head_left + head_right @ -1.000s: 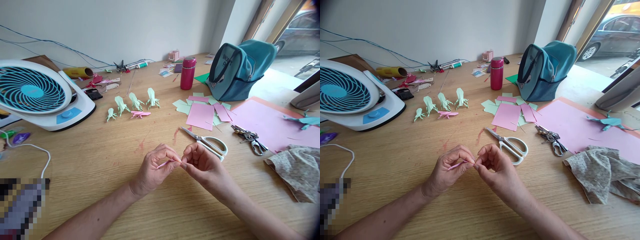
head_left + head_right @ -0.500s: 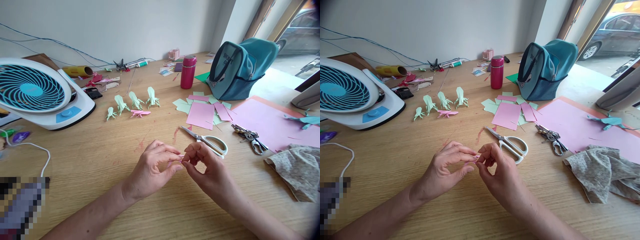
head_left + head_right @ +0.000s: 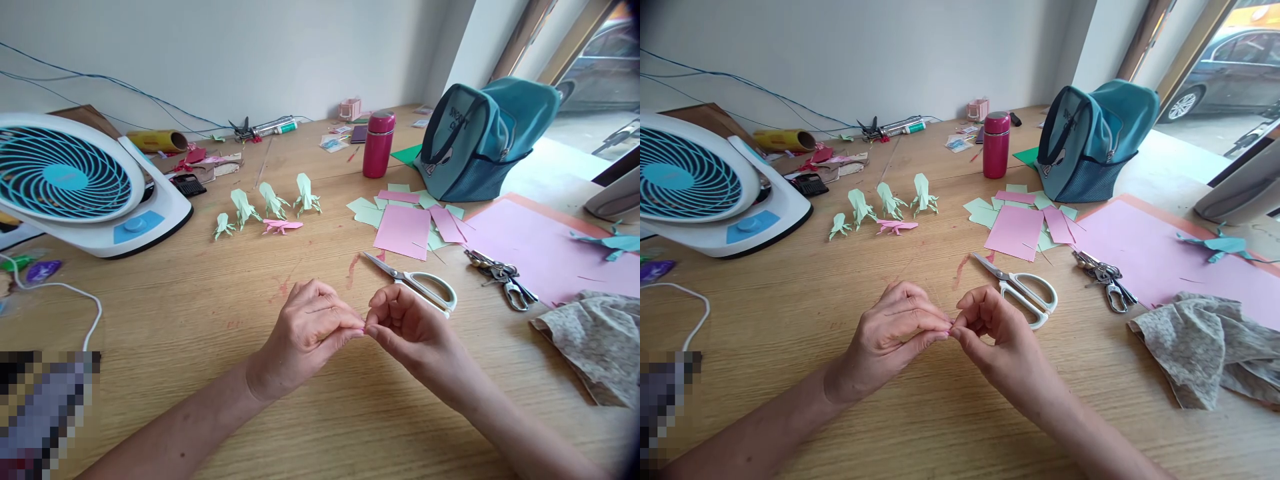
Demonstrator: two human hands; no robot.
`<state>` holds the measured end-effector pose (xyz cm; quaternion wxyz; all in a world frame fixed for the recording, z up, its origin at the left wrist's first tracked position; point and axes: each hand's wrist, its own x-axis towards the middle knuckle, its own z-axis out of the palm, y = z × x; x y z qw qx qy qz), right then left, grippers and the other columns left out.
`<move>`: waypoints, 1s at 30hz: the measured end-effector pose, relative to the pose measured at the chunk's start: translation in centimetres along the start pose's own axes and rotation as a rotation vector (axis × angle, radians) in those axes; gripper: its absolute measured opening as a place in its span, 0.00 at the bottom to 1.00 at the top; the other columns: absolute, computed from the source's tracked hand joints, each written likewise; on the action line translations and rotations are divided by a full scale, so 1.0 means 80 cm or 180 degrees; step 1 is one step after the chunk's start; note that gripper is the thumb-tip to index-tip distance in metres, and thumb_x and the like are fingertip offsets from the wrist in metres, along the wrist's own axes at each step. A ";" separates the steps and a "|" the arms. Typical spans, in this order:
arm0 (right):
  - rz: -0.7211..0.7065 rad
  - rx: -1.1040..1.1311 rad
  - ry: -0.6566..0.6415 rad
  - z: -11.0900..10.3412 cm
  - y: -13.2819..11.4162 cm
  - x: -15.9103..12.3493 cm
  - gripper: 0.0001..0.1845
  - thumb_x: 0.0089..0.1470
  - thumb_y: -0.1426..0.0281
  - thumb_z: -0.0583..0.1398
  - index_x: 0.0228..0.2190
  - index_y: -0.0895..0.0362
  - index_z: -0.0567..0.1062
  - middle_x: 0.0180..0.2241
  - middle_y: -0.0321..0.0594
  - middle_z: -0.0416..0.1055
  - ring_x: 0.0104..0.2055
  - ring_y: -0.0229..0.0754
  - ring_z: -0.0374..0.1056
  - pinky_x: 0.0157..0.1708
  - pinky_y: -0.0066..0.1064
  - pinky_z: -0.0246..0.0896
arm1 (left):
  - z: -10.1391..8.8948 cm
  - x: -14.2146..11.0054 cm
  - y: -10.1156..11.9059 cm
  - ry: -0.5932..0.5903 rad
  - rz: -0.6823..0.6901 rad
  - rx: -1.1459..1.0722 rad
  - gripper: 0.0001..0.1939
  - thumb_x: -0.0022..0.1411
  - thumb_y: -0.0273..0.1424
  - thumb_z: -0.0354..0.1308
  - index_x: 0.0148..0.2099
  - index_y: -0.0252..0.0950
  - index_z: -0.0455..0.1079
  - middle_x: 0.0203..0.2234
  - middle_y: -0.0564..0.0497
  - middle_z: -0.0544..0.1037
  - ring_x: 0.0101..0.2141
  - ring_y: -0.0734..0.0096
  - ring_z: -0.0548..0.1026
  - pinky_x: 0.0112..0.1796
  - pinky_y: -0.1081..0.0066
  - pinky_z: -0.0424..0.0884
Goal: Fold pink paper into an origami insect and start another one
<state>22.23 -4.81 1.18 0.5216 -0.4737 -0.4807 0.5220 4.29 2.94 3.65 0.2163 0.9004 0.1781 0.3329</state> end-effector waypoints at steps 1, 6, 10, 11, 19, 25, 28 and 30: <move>0.0056 0.0089 -0.0043 -0.001 0.000 0.001 0.09 0.58 0.70 0.61 0.38 0.52 0.65 0.31 0.35 0.70 0.32 0.37 0.65 0.33 0.31 0.62 | -0.001 0.001 0.000 -0.0018 0.0046 0.0040 0.02 0.62 0.27 0.63 0.38 0.39 0.76 0.32 0.55 0.83 0.36 0.69 0.72 0.42 0.66 0.65; -0.0022 -0.0213 0.0009 0.003 -0.003 -0.001 0.08 0.58 0.71 0.61 0.37 0.52 0.65 0.32 0.35 0.69 0.32 0.37 0.65 0.33 0.31 0.63 | -0.003 0.002 0.000 -0.0078 0.0169 0.0160 0.02 0.63 0.28 0.62 0.38 0.39 0.76 0.31 0.54 0.82 0.36 0.69 0.72 0.43 0.66 0.64; -0.0441 -0.0758 0.0306 0.008 -0.009 -0.005 0.07 0.57 0.75 0.59 0.33 0.53 0.65 0.31 0.35 0.67 0.32 0.38 0.64 0.34 0.31 0.63 | -0.002 0.002 0.002 -0.0025 0.0023 0.0101 0.00 0.62 0.28 0.63 0.37 0.38 0.75 0.30 0.54 0.82 0.35 0.69 0.71 0.42 0.67 0.65; -0.0505 -0.0813 0.0329 0.008 -0.010 -0.005 0.07 0.57 0.75 0.59 0.32 0.53 0.65 0.31 0.35 0.67 0.32 0.37 0.64 0.34 0.31 0.63 | -0.002 0.002 0.003 -0.0026 0.0014 0.0093 0.01 0.62 0.28 0.63 0.36 0.38 0.75 0.30 0.54 0.81 0.35 0.69 0.71 0.42 0.67 0.65; -0.0589 -0.0949 0.0145 0.004 -0.004 -0.006 0.10 0.56 0.78 0.58 0.35 0.52 0.64 0.32 0.35 0.66 0.33 0.38 0.66 0.35 0.33 0.67 | -0.001 0.000 0.003 -0.0112 0.0050 0.0200 0.02 0.63 0.27 0.62 0.37 0.38 0.75 0.30 0.54 0.81 0.37 0.68 0.71 0.43 0.65 0.63; -0.1026 -0.1862 0.0563 0.010 0.003 -0.011 0.10 0.56 0.78 0.58 0.35 0.51 0.63 0.31 0.35 0.66 0.32 0.39 0.65 0.33 0.33 0.65 | 0.005 -0.001 0.006 0.0032 0.0065 0.0275 0.02 0.64 0.27 0.61 0.36 0.37 0.74 0.29 0.54 0.81 0.36 0.68 0.71 0.42 0.65 0.63; -0.1053 -0.1958 0.0607 0.011 0.003 -0.011 0.10 0.56 0.77 0.58 0.35 0.51 0.64 0.31 0.35 0.66 0.32 0.39 0.66 0.33 0.33 0.65 | 0.005 -0.001 0.007 0.0014 0.0044 0.0301 0.03 0.65 0.27 0.60 0.36 0.37 0.74 0.29 0.54 0.81 0.36 0.68 0.70 0.42 0.64 0.63; -0.0969 -0.1726 0.0555 0.010 0.002 -0.009 0.09 0.57 0.77 0.58 0.35 0.51 0.64 0.32 0.35 0.66 0.33 0.39 0.66 0.34 0.33 0.66 | 0.005 -0.001 0.008 -0.0017 0.0026 0.0331 0.04 0.65 0.27 0.59 0.36 0.37 0.74 0.29 0.54 0.81 0.36 0.68 0.70 0.43 0.64 0.63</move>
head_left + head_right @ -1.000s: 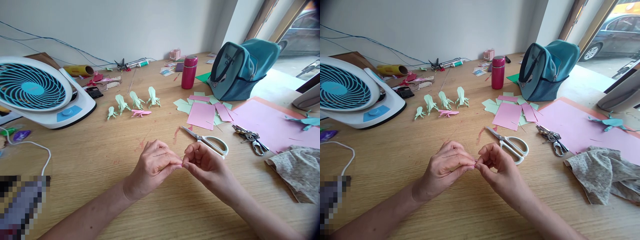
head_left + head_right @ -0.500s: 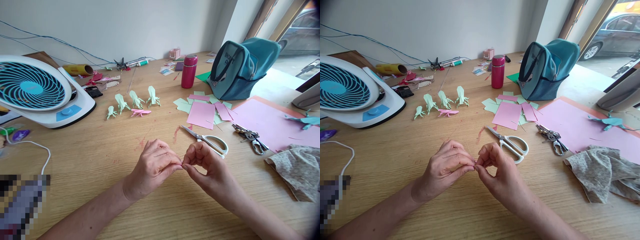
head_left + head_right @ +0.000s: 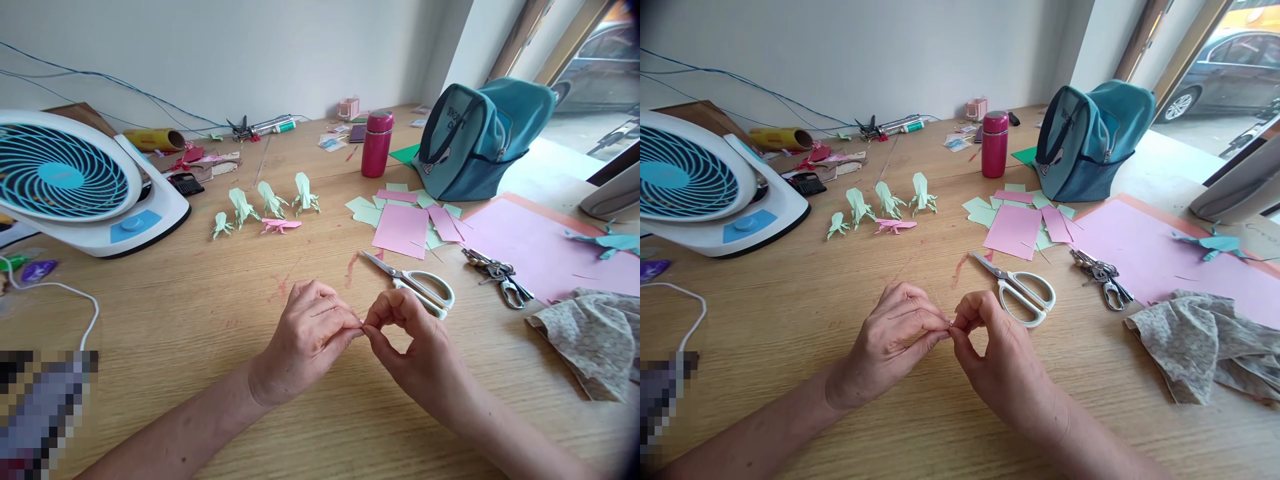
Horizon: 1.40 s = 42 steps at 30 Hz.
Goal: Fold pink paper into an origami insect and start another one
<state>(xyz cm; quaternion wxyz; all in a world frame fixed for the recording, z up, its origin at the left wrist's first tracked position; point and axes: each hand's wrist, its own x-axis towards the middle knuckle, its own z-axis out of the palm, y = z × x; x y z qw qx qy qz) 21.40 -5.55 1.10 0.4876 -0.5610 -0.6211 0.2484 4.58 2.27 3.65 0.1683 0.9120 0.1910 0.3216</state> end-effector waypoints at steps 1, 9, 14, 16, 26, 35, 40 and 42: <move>0.0096 0.0200 -0.0040 -0.001 0.001 0.001 0.09 0.56 0.77 0.58 0.35 0.51 0.64 0.32 0.35 0.66 0.33 0.39 0.67 0.35 0.33 0.67 | -0.001 0.000 0.000 -0.0007 0.0005 0.0017 0.05 0.66 0.26 0.59 0.36 0.37 0.74 0.30 0.54 0.81 0.36 0.67 0.70 0.43 0.64 0.63; 0.0932 0.1400 -0.0544 -0.005 0.007 0.009 0.14 0.57 0.73 0.60 0.45 0.52 0.64 0.32 0.36 0.71 0.34 0.38 0.69 0.34 0.32 0.65 | -0.001 -0.001 -0.004 0.0074 0.0154 0.0185 0.04 0.64 0.24 0.58 0.37 0.37 0.72 0.31 0.54 0.81 0.37 0.66 0.70 0.43 0.63 0.61; 0.0987 0.1565 -0.0596 -0.005 0.007 0.010 0.11 0.57 0.70 0.61 0.42 0.53 0.65 0.32 0.36 0.70 0.33 0.38 0.67 0.33 0.31 0.63 | 0.002 -0.005 -0.001 -0.0020 0.0162 0.0322 0.05 0.65 0.24 0.56 0.36 0.36 0.70 0.31 0.53 0.80 0.39 0.66 0.70 0.45 0.62 0.60; 0.0967 0.1580 -0.0593 -0.005 0.007 0.009 0.12 0.57 0.69 0.61 0.42 0.53 0.65 0.32 0.36 0.70 0.33 0.38 0.67 0.33 0.31 0.63 | 0.003 -0.005 0.000 0.0006 0.0163 0.0331 0.05 0.65 0.24 0.55 0.35 0.36 0.69 0.31 0.53 0.80 0.39 0.66 0.70 0.46 0.62 0.60; 0.0949 0.1549 -0.0506 -0.007 0.006 0.010 0.12 0.58 0.69 0.61 0.44 0.52 0.66 0.32 0.35 0.69 0.34 0.38 0.67 0.35 0.31 0.63 | 0.001 -0.002 -0.002 0.0214 0.0152 0.0181 0.04 0.63 0.24 0.61 0.37 0.38 0.74 0.32 0.55 0.82 0.37 0.66 0.71 0.43 0.63 0.63; 0.1269 0.1244 -0.0877 -0.015 0.005 0.014 0.15 0.58 0.56 0.61 0.31 0.55 0.72 0.26 0.35 0.66 0.27 0.37 0.59 0.25 0.29 0.53 | -0.002 -0.003 -0.005 0.0400 -0.0116 0.0054 0.05 0.63 0.27 0.61 0.39 0.42 0.77 0.32 0.54 0.82 0.36 0.65 0.70 0.42 0.62 0.64; 0.1401 0.1513 -0.0932 -0.013 0.004 0.015 0.16 0.55 0.54 0.63 0.31 0.55 0.72 0.27 0.36 0.67 0.29 0.37 0.59 0.26 0.29 0.52 | -0.002 -0.004 -0.003 0.0358 -0.0079 0.0082 0.05 0.64 0.27 0.61 0.39 0.43 0.77 0.31 0.55 0.82 0.36 0.66 0.69 0.43 0.62 0.63; 0.1440 0.1554 -0.0923 -0.013 0.005 0.015 0.16 0.55 0.55 0.63 0.31 0.56 0.72 0.28 0.36 0.67 0.30 0.38 0.60 0.27 0.29 0.52 | -0.002 -0.004 -0.002 0.0352 -0.0069 0.0143 0.05 0.64 0.27 0.61 0.38 0.42 0.77 0.31 0.55 0.82 0.36 0.67 0.69 0.43 0.62 0.62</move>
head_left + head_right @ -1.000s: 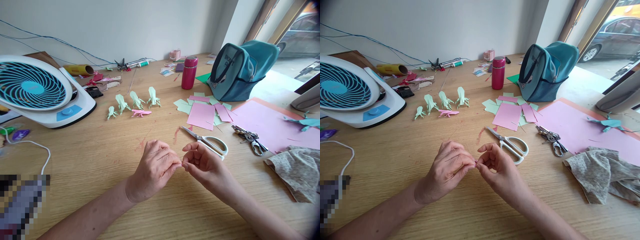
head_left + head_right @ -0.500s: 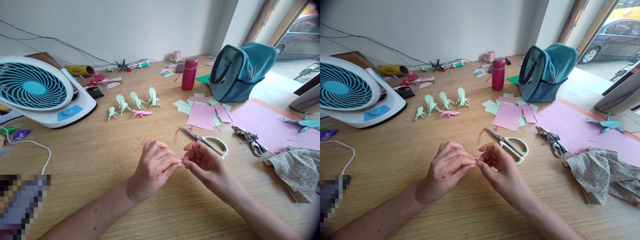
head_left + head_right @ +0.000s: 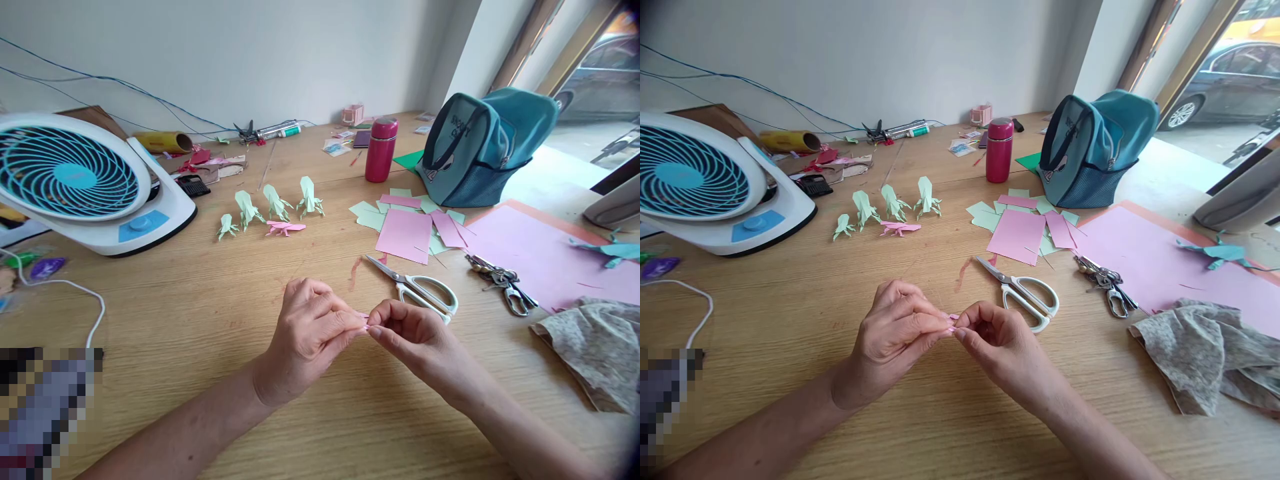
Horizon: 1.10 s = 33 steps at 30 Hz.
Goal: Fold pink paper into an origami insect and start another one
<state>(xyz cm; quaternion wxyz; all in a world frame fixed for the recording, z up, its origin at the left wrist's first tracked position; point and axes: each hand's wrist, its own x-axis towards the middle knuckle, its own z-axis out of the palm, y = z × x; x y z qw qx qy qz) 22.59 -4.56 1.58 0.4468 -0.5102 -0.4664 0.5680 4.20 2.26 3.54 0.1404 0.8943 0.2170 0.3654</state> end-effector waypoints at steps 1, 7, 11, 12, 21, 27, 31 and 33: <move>0.0001 0.0010 0.0006 0.000 0.001 0.000 0.16 0.55 0.56 0.63 0.31 0.56 0.72 0.28 0.36 0.67 0.30 0.38 0.60 0.27 0.29 0.53 | 0.000 0.000 0.001 -0.0002 0.0011 0.0035 0.05 0.64 0.27 0.61 0.38 0.42 0.77 0.32 0.55 0.82 0.36 0.67 0.69 0.43 0.62 0.62; -0.0025 0.0007 0.0068 0.000 0.006 0.000 0.13 0.56 0.59 0.63 0.30 0.56 0.71 0.27 0.35 0.65 0.29 0.37 0.58 0.27 0.29 0.51 | 0.002 -0.002 0.001 0.0039 0.0125 0.0186 0.04 0.62 0.27 0.63 0.38 0.41 0.77 0.32 0.56 0.83 0.38 0.67 0.69 0.44 0.61 0.61; -0.0008 -0.0017 0.0117 0.001 0.007 0.001 0.13 0.55 0.59 0.63 0.29 0.56 0.71 0.26 0.34 0.64 0.28 0.37 0.57 0.26 0.29 0.50 | 0.002 -0.003 0.000 0.0099 0.0191 0.0246 0.04 0.61 0.26 0.64 0.38 0.41 0.76 0.32 0.57 0.82 0.37 0.67 0.68 0.44 0.60 0.60; -0.0003 -0.0039 0.0117 0.002 0.007 0.001 0.13 0.56 0.60 0.63 0.29 0.56 0.71 0.26 0.34 0.64 0.28 0.37 0.57 0.26 0.30 0.50 | 0.002 -0.003 0.001 0.0100 0.0208 0.0265 0.04 0.61 0.26 0.64 0.38 0.41 0.76 0.33 0.57 0.82 0.37 0.67 0.68 0.45 0.60 0.60; 0.0051 -0.0118 0.0015 0.000 0.002 -0.002 0.15 0.57 0.57 0.61 0.29 0.57 0.71 0.27 0.36 0.66 0.30 0.38 0.58 0.31 0.31 0.52 | 0.001 -0.003 0.004 0.0078 0.0251 0.0368 0.04 0.62 0.26 0.63 0.38 0.41 0.76 0.33 0.56 0.83 0.37 0.67 0.67 0.47 0.59 0.59; 0.0152 -0.0061 -0.0036 -0.001 -0.003 0.000 0.17 0.55 0.55 0.63 0.28 0.57 0.72 0.26 0.35 0.64 0.30 0.38 0.57 0.31 0.31 0.51 | 0.002 -0.003 0.002 0.0071 0.0302 0.0383 0.04 0.62 0.26 0.63 0.38 0.41 0.75 0.32 0.56 0.82 0.37 0.67 0.68 0.47 0.58 0.58; 0.0221 -0.0054 -0.0036 -0.001 -0.002 0.000 0.17 0.54 0.55 0.63 0.28 0.57 0.72 0.26 0.34 0.63 0.29 0.37 0.55 0.30 0.30 0.49 | 0.002 -0.002 0.003 0.0060 0.0366 0.0444 0.04 0.62 0.26 0.62 0.38 0.40 0.75 0.32 0.57 0.82 0.36 0.67 0.68 0.48 0.58 0.58; 0.0221 -0.0040 -0.0031 -0.002 0.000 0.000 0.17 0.55 0.55 0.62 0.28 0.57 0.72 0.26 0.34 0.63 0.29 0.37 0.55 0.29 0.30 0.49 | 0.002 -0.002 0.004 0.0056 0.0402 0.0528 0.04 0.62 0.25 0.62 0.37 0.40 0.74 0.31 0.57 0.82 0.36 0.68 0.68 0.48 0.58 0.57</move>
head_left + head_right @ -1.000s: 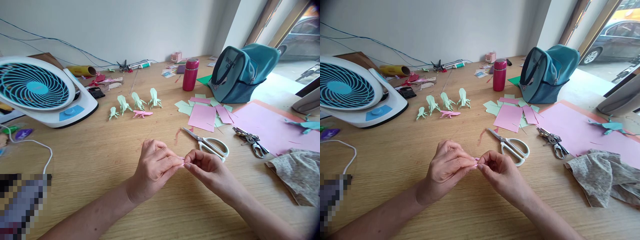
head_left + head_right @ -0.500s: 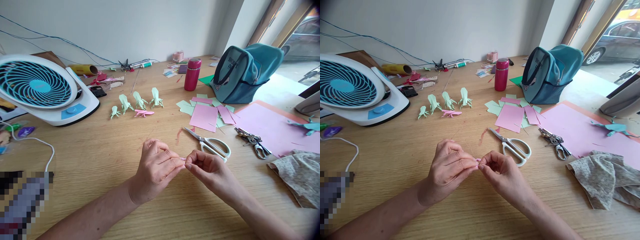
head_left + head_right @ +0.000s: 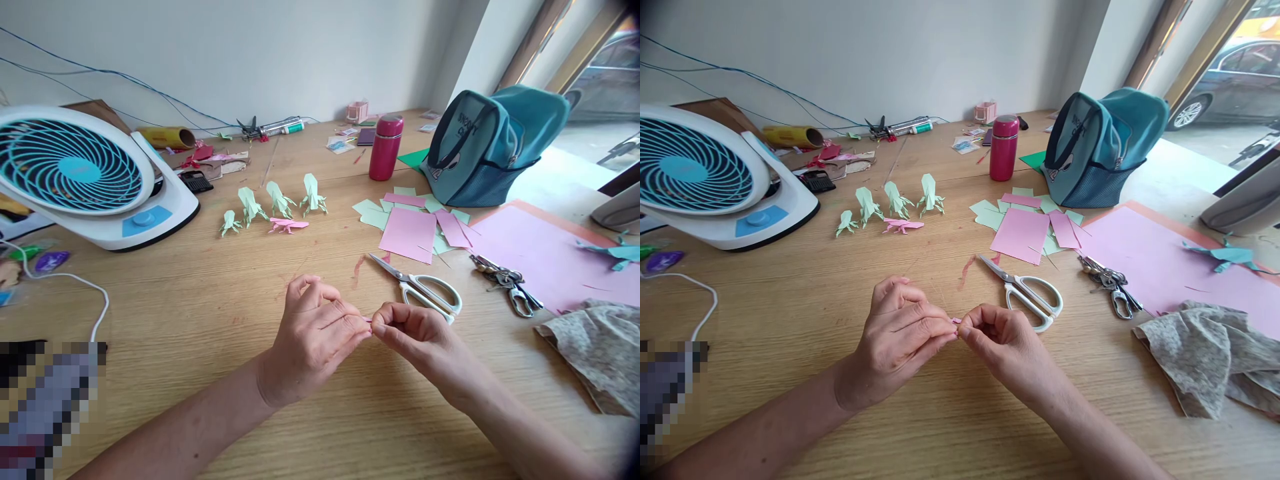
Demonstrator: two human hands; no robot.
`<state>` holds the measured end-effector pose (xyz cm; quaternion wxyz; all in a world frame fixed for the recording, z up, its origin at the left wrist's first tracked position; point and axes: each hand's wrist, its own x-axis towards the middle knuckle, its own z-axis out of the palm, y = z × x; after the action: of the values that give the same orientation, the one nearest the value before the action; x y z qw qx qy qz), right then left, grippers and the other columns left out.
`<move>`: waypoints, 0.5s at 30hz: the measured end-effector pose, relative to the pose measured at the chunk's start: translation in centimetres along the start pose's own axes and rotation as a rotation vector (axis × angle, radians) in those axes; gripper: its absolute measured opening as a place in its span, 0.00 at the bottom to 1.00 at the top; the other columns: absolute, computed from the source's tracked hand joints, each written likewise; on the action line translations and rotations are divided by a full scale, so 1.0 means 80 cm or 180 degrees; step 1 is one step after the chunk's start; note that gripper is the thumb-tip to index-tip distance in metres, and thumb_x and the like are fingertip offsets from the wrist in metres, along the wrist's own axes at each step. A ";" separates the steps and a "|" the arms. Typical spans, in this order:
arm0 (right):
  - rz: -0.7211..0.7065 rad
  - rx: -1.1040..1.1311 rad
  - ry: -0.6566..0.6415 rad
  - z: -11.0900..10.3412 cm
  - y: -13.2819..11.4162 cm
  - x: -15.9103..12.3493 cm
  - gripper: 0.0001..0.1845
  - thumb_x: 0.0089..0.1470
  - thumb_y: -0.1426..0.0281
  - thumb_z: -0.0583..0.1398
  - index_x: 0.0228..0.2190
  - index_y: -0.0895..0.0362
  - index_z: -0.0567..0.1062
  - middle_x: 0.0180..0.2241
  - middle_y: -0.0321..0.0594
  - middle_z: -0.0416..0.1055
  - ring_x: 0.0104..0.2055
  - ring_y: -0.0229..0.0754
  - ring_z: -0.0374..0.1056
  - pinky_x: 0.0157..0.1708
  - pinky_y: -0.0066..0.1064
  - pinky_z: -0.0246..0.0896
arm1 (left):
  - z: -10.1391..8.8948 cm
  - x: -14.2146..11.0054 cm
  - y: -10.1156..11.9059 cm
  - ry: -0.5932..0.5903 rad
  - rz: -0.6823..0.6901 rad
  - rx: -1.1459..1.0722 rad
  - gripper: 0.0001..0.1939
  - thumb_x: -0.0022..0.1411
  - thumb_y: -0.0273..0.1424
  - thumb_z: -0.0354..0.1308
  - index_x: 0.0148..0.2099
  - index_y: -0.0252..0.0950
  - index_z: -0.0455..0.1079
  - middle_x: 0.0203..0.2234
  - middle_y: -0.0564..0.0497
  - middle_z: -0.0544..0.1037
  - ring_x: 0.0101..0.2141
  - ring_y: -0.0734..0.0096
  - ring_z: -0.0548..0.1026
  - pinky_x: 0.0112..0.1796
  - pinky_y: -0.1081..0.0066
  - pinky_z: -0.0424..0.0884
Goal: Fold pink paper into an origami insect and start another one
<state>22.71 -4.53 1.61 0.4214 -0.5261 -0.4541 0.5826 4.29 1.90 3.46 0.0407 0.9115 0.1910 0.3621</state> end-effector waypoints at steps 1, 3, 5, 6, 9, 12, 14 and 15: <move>-0.0001 0.0016 0.0006 0.000 0.000 0.000 0.18 0.55 0.54 0.62 0.28 0.57 0.72 0.26 0.34 0.63 0.29 0.37 0.54 0.29 0.30 0.48 | 0.000 0.000 0.001 -0.0011 0.0014 0.0059 0.04 0.62 0.25 0.62 0.37 0.40 0.74 0.31 0.57 0.82 0.35 0.68 0.69 0.49 0.57 0.57; 0.0033 0.0071 0.0027 0.001 0.000 0.000 0.18 0.54 0.54 0.63 0.27 0.57 0.72 0.25 0.34 0.63 0.29 0.36 0.54 0.28 0.30 0.48 | 0.000 0.000 0.002 -0.0041 0.0040 0.0182 0.04 0.63 0.25 0.60 0.37 0.40 0.74 0.30 0.57 0.81 0.35 0.69 0.69 0.50 0.57 0.56; 0.0090 0.0148 0.0069 0.001 -0.002 0.000 0.18 0.51 0.55 0.66 0.25 0.57 0.72 0.24 0.34 0.63 0.28 0.36 0.54 0.28 0.30 0.48 | 0.000 0.000 0.004 -0.0071 0.0069 0.0271 0.04 0.63 0.25 0.60 0.37 0.39 0.73 0.29 0.58 0.81 0.35 0.69 0.69 0.52 0.56 0.54; 0.0117 0.0186 0.0094 0.002 -0.003 0.000 0.18 0.49 0.56 0.67 0.25 0.57 0.72 0.24 0.34 0.64 0.28 0.36 0.54 0.27 0.30 0.48 | 0.000 0.000 0.004 -0.0086 0.0082 0.0303 0.04 0.63 0.24 0.60 0.37 0.39 0.73 0.29 0.58 0.80 0.35 0.69 0.69 0.52 0.56 0.54; 0.0147 0.0272 0.0165 0.003 -0.003 0.002 0.19 0.45 0.56 0.69 0.24 0.58 0.72 0.23 0.34 0.65 0.27 0.36 0.55 0.27 0.29 0.49 | 0.000 -0.001 0.004 -0.0129 0.0119 0.0415 0.04 0.64 0.25 0.59 0.36 0.38 0.73 0.29 0.57 0.80 0.35 0.69 0.69 0.53 0.55 0.53; 0.0136 0.0170 0.0237 0.003 0.001 0.003 0.19 0.45 0.56 0.69 0.23 0.58 0.72 0.22 0.33 0.63 0.26 0.35 0.53 0.25 0.29 0.46 | 0.002 -0.002 0.003 -0.0117 0.0215 0.0540 0.03 0.64 0.24 0.60 0.37 0.37 0.73 0.29 0.57 0.80 0.35 0.70 0.70 0.55 0.56 0.53; 0.0129 0.0016 0.0282 0.004 0.004 0.002 0.19 0.47 0.56 0.68 0.22 0.57 0.70 0.21 0.32 0.60 0.25 0.34 0.50 0.24 0.29 0.43 | 0.003 -0.002 0.002 -0.0119 0.0280 0.0611 0.03 0.63 0.23 0.60 0.38 0.36 0.73 0.29 0.56 0.80 0.35 0.70 0.70 0.55 0.56 0.53; 0.0115 -0.0054 0.0285 0.004 0.005 0.001 0.20 0.48 0.56 0.68 0.22 0.57 0.69 0.21 0.31 0.59 0.24 0.34 0.49 0.23 0.29 0.42 | 0.003 -0.003 0.002 -0.0123 0.0297 0.0635 0.04 0.63 0.23 0.60 0.38 0.36 0.73 0.29 0.56 0.80 0.35 0.70 0.70 0.55 0.56 0.53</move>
<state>22.37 -4.55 1.23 0.4263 -0.5633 -0.4301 0.5622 4.36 1.71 3.15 -0.0635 0.9257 0.1826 0.3252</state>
